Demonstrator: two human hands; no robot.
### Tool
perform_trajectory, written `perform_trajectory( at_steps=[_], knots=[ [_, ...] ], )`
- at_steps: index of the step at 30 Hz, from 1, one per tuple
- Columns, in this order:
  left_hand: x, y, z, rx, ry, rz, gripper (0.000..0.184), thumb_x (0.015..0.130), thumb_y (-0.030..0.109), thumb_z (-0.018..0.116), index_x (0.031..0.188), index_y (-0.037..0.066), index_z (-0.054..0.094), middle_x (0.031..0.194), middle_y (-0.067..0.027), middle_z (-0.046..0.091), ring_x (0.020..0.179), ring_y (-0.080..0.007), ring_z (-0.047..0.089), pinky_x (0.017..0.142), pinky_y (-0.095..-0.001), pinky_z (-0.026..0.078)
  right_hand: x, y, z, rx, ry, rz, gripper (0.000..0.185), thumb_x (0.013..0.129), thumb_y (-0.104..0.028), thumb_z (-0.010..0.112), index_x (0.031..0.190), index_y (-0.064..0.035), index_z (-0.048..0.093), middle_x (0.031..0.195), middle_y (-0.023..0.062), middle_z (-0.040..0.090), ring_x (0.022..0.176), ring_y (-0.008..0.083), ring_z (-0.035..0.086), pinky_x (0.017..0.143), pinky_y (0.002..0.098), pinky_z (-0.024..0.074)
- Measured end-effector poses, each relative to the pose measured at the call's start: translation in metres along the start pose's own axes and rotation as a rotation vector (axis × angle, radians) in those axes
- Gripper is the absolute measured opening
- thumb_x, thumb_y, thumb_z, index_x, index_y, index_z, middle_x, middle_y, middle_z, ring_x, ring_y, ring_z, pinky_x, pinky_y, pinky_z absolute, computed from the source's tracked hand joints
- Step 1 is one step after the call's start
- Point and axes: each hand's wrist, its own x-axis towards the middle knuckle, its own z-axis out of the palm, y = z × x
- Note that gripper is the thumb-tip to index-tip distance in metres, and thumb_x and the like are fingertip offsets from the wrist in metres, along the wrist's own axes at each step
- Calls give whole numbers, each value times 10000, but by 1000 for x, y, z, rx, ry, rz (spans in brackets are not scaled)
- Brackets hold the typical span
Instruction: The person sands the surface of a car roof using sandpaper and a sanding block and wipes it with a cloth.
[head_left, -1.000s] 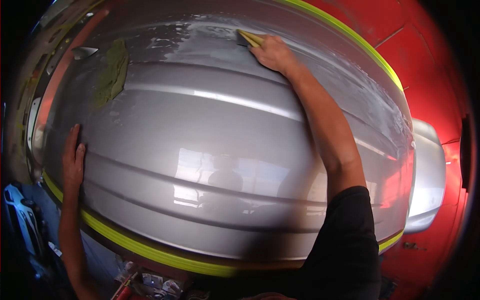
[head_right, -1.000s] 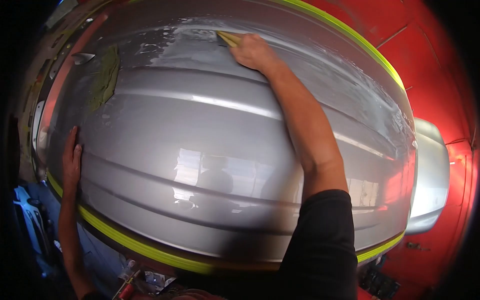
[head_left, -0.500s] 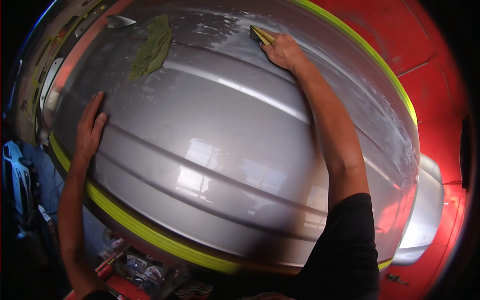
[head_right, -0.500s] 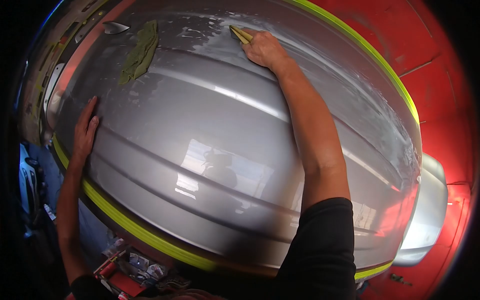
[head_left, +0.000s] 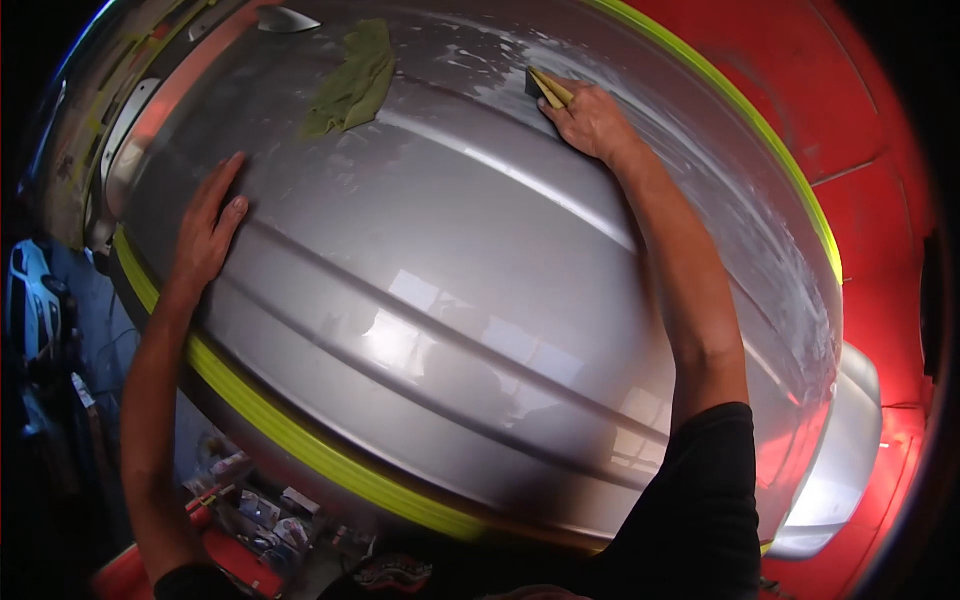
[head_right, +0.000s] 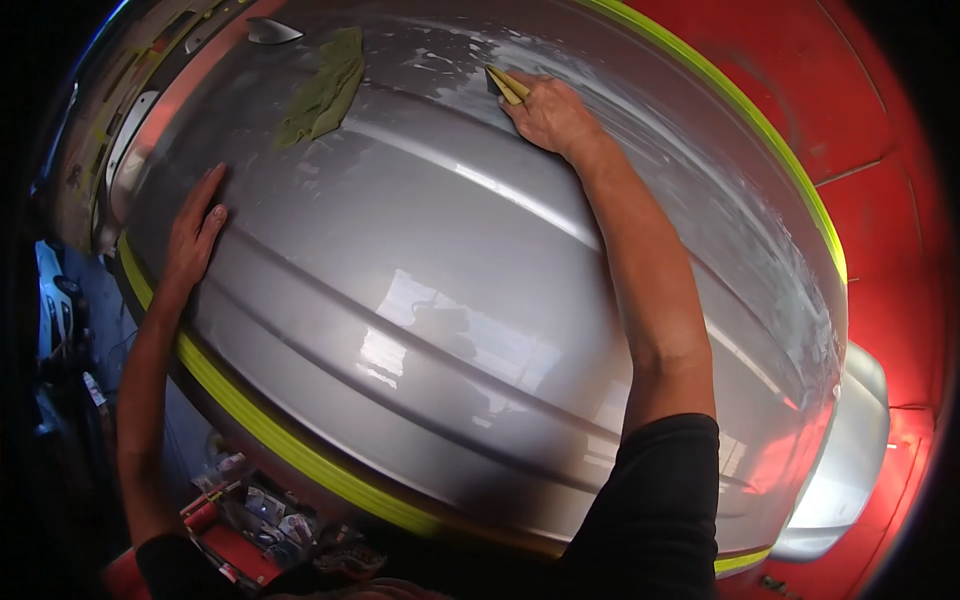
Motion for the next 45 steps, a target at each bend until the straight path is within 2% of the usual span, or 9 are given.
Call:
perform_trajectory(
  at_steps=[4,8,18,20,23,27,30,36,45],
  knots=[
    [2,-3,-1,5,7,31,536,989,289,569,1487,133,447,1484,-195,471,1419,-364,386,1164,-434,300,-40,50,-2,28,108,-204,435,982,-276,576,1355,-51,560,1371,165,580,1260,381,538,1083,430,437],
    [0,0,3,1,13,2,526,991,272,567,1485,135,450,1483,-195,471,1418,-367,387,1160,-432,305,-94,64,-17,-40,41,-124,444,999,-305,558,1372,-65,554,1427,138,539,1339,344,477,1140,414,392],
    [2,1,-2,9,12,72,527,993,282,552,1487,132,448,1481,-177,480,1411,-363,395,1161,-437,303,-38,-8,0,74,-8,-276,414,994,-286,568,1353,-79,582,1390,126,578,1272,354,535,1125,416,410],
    [3,0,-1,-7,9,67,523,994,280,547,1486,130,449,1475,-183,486,1410,-368,395,1161,-438,303,-83,5,-19,123,-78,-39,405,984,-261,588,1341,-68,594,1379,128,587,1248,359,556,1110,407,427],
    [2,-1,-1,-3,-6,50,517,999,246,527,1492,115,437,1496,-170,466,1425,-360,378,1170,-424,286,-121,32,-17,136,-3,-168,390,979,-249,603,1312,-47,618,1340,168,609,1215,357,583,1057,411,462],
    [3,2,-2,21,22,56,520,995,287,547,1481,127,456,1461,-202,493,1396,-388,408,1154,-442,311,-77,-29,-11,241,-52,93,392,992,-288,585,1279,-27,644,1082,229,686,1016,334,642,912,436,495],
    [1,-2,0,-18,32,54,518,996,293,546,1480,128,458,1459,-212,492,1392,-388,414,1150,-445,317,-29,-57,-10,190,-291,327,419,996,-302,573,1285,-5,631,1024,213,684,941,346,633,879,449,495],
    [1,5,-1,-4,29,13,535,989,322,566,1486,159,455,1466,-221,480,1401,-384,403,1151,-443,316,-117,5,-14,24,69,-405,405,962,-223,607,1286,21,613,1260,209,642,1206,366,579,1043,438,469],
    [0,-3,0,-36,32,25,533,988,323,571,1486,169,456,1472,-222,472,1402,-386,399,1155,-446,309,-9,-69,48,-4,87,-443,390,955,-161,607,1319,-21,591,1406,166,555,1272,381,538,1090,429,442]
  ],
)
